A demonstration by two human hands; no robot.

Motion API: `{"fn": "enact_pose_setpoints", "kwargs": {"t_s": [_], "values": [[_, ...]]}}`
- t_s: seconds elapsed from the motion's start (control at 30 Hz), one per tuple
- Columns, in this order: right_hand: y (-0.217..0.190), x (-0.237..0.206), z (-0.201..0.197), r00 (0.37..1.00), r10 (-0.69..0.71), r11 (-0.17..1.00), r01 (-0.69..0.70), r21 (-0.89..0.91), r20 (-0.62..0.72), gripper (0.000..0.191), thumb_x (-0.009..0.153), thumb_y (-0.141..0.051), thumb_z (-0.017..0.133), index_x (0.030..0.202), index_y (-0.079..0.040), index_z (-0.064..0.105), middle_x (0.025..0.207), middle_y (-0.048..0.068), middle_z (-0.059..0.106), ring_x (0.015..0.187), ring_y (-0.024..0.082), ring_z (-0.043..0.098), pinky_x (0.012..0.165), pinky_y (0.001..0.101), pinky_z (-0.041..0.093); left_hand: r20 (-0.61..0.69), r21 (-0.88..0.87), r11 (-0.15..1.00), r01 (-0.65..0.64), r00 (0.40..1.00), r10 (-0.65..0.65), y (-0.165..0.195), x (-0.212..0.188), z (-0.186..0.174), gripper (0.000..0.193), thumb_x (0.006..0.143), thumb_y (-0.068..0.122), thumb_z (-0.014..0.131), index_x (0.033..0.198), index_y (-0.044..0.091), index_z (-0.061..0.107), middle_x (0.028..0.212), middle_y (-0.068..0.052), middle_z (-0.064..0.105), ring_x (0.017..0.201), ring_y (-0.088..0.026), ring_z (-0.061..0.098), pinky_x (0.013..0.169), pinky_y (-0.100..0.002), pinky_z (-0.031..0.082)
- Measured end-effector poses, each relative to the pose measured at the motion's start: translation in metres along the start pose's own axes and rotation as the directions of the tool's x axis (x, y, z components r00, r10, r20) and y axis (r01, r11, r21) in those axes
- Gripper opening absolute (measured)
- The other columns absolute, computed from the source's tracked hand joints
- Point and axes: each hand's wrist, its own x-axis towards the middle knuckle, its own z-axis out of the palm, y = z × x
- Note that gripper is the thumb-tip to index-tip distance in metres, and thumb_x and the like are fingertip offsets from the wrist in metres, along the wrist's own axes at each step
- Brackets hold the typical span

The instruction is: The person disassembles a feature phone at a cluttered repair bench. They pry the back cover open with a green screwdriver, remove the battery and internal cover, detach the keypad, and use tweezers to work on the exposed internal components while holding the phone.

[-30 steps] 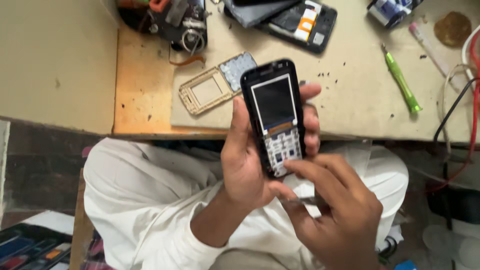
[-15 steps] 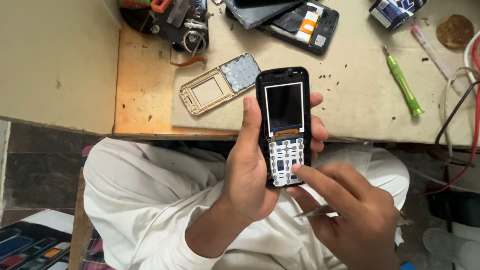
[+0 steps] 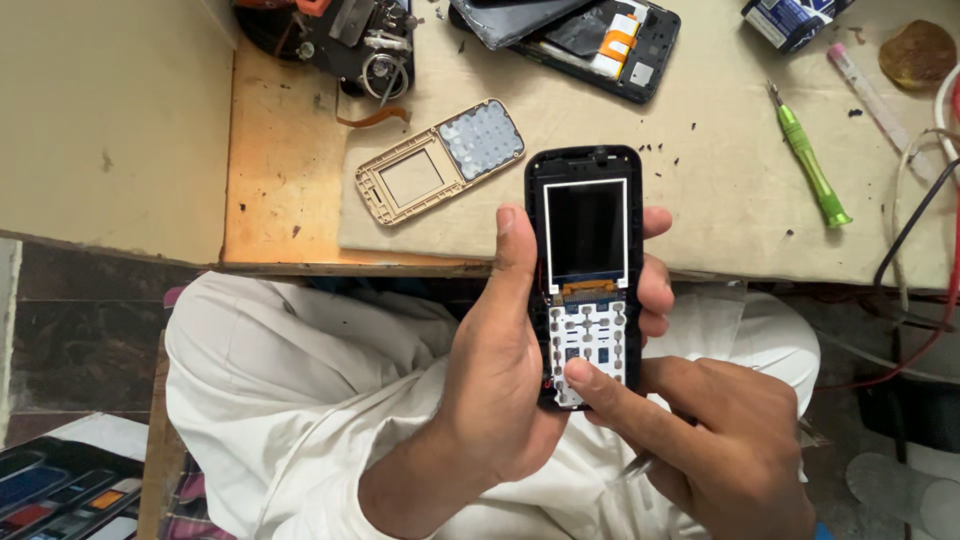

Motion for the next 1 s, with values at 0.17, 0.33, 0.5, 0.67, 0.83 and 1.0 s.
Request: {"fn": "enact_pose_setpoints", "kwargs": {"t_s": [0.17, 0.33, 0.5, 0.67, 0.83, 1.0], "values": [[0.0016, -0.0002, -0.0004, 0.999, -0.047, 0.999, 0.047, 0.019, -0.016, 0.043, 0.081, -0.016, 0.080, 0.123, -0.016, 0.073, 0.077, 0.002, 0.066, 0.060, 0.014, 0.062, 0.054, 0.0331, 0.047, 0.042, -0.022, 0.999, 0.031, 0.999, -0.030, 0.0005, -0.0002, 0.0015, 0.082, 0.117, 0.063, 0.020, 0.151, -0.007, 0.046, 0.103, -0.010, 0.066, 0.098, -0.017, 0.064, 0.091, -0.029, 0.054], [-0.0016, 0.0016, 0.0009, 0.999, 0.023, 1.000, -0.023, -0.009, -0.024, 0.064, 0.082, -0.029, 0.084, 0.136, -0.006, 0.059, 0.078, 0.004, 0.068, 0.065, 0.017, 0.068, 0.058, 0.0344, 0.052, 0.071, 0.024, 1.000, 0.016, 0.997, -0.018, 0.0015, -0.0027, 0.0003, 0.082, 0.116, 0.064, 0.019, 0.154, -0.004, 0.043, 0.104, -0.011, 0.066, 0.095, -0.015, 0.064, 0.094, -0.029, 0.055], [-0.0030, 0.0039, -0.0012, 0.997, 0.065, 0.997, -0.066, -0.036, -0.030, 0.070, 0.080, -0.036, 0.082, 0.138, -0.006, 0.057, 0.086, 0.008, 0.072, 0.071, 0.019, 0.072, 0.057, 0.0311, 0.053, 0.123, -0.072, 0.997, 0.012, 0.992, -0.003, 0.0006, -0.0048, -0.0024, 0.077, 0.119, 0.059, 0.020, 0.153, -0.006, 0.044, 0.110, -0.011, 0.067, 0.095, -0.016, 0.066, 0.087, -0.029, 0.056], [-0.0028, 0.0025, -0.0031, 0.997, 0.072, 0.992, -0.067, -0.111, 0.039, 0.067, 0.078, -0.034, 0.086, 0.136, -0.009, 0.063, 0.074, 0.005, 0.068, 0.061, 0.019, 0.067, 0.054, 0.0350, 0.049, 0.028, 0.004, 1.000, 0.013, 1.000, -0.013, -0.0009, -0.0039, -0.0038, 0.081, 0.117, 0.061, 0.021, 0.155, -0.007, 0.044, 0.110, -0.013, 0.066, 0.103, -0.018, 0.066, 0.094, -0.030, 0.056], [-0.0039, -0.0025, -0.0037, 0.993, 0.094, 0.991, -0.088, -0.099, 0.067, 0.064, 0.077, -0.031, 0.088, 0.134, -0.011, 0.066, 0.067, 0.002, 0.065, 0.055, 0.016, 0.064, 0.051, 0.0359, 0.048, 0.036, -0.003, 1.000, 0.012, 0.999, -0.012, -0.0003, -0.0046, -0.0021, 0.081, 0.119, 0.061, 0.020, 0.152, -0.009, 0.044, 0.109, -0.014, 0.066, 0.103, -0.019, 0.067, 0.095, -0.031, 0.056], [-0.0041, -0.0019, -0.0011, 0.996, 0.089, 0.996, -0.089, -0.028, 0.005, 0.067, 0.076, -0.035, 0.087, 0.133, -0.009, 0.062, 0.084, 0.006, 0.073, 0.074, 0.019, 0.074, 0.061, 0.0315, 0.055, 0.072, -0.138, 0.989, 0.058, 0.996, -0.048, 0.0012, -0.0053, -0.0009, 0.078, 0.116, 0.059, 0.019, 0.152, -0.006, 0.044, 0.110, -0.013, 0.067, 0.100, -0.018, 0.068, 0.086, -0.030, 0.058]]}}
